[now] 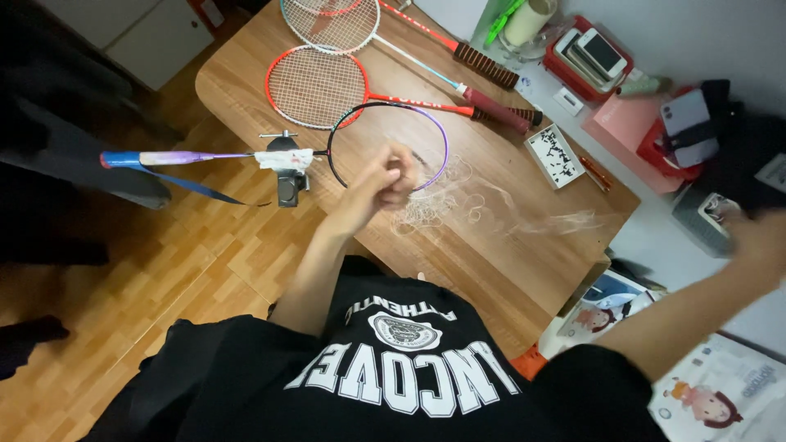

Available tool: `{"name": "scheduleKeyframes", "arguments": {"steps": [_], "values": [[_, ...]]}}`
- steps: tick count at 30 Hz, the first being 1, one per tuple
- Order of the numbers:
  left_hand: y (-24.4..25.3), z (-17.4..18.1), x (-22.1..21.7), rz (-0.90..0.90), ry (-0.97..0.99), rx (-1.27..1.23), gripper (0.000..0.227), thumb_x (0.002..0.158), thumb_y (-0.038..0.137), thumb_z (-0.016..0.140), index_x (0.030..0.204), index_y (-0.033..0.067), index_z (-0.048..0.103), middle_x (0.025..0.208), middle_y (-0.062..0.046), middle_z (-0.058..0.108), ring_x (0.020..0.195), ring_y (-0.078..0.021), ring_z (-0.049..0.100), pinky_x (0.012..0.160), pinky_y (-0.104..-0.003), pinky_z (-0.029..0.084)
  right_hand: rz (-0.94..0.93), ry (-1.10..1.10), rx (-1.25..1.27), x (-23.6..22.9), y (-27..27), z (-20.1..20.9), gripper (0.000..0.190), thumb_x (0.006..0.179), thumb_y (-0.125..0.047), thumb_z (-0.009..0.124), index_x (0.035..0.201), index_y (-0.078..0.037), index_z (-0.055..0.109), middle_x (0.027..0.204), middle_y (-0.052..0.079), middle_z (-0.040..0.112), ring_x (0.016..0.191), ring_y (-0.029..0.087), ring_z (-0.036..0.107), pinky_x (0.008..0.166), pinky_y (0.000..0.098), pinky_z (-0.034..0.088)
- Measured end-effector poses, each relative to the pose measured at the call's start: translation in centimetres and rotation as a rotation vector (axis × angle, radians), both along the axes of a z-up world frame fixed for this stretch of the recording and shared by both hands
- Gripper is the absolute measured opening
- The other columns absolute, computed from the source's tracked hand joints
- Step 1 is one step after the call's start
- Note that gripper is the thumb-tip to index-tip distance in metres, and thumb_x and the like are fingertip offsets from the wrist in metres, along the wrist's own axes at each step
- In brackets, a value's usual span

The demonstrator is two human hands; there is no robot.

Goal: The recorder is preparing and threading string through a badminton racket frame held by a clamp.

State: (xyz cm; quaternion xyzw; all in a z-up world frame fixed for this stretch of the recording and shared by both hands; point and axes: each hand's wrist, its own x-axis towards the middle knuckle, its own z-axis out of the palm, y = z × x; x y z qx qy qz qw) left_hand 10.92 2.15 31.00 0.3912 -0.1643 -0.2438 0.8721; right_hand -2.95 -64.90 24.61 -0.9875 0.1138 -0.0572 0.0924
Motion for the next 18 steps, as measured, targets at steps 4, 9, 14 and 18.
{"name": "scheduleKeyframes", "arguments": {"steps": [4, 9, 14, 18], "values": [[-4.2, -0.5, -3.5, -0.150, 0.200, 0.257, 0.026, 0.089, 0.008, 0.037, 0.104, 0.0066, 0.057, 0.071, 0.005, 0.043, 0.057, -0.0008, 0.043, 0.046, -0.014, 0.034, 0.263, -0.048, 0.398, 8.1, 26.9, 9.7, 0.031, 0.114, -0.027, 0.064, 0.133, -0.004, 0.073, 0.117, 0.021, 0.071, 0.108, 0.037, 0.065, 0.096, 0.0455, 0.047], [-8.3, -5.1, -7.3, -0.061, -0.100, 0.220, 0.023, 0.105, 0.008, 0.034, 0.098, 0.0074, 0.056, 0.068, 0.003, 0.041, 0.057, -0.0077, 0.042, 0.052, -0.019, 0.037, 0.498, 0.119, 0.924, 6.6, 43.7, 7.7, 0.024, 0.100, -0.016, 0.064, 0.121, -0.016, 0.076, 0.112, 0.013, 0.077, 0.095, 0.033, 0.075, 0.079, 0.0430, 0.056], [-8.1, -12.1, -8.2, 0.037, -0.344, 0.562, 0.025, 0.107, 0.014, 0.046, 0.122, 0.0054, 0.063, 0.116, -0.019, 0.068, 0.111, -0.0249, 0.064, 0.097, -0.043, 0.051, -0.048, 0.029, 1.314, 6.5, 44.3, 0.4, 0.014, 0.098, -0.014, 0.071, 0.109, -0.013, 0.080, 0.082, 0.003, 0.076, 0.062, 0.005, 0.062, 0.054, 0.0243, 0.058], [-4.9, -12.1, -6.8, 0.111, -0.522, 0.617, 0.037, 0.104, 0.016, 0.055, 0.138, 0.0028, 0.057, 0.131, -0.022, 0.060, 0.123, -0.0395, 0.058, 0.106, -0.051, 0.045, -0.223, -0.141, 1.574, 7.1, 40.0, -1.0, 0.021, 0.105, -0.018, 0.063, 0.116, -0.003, 0.072, 0.077, 0.006, 0.066, 0.065, 0.009, 0.066, 0.069, 0.0259, 0.063]]}}
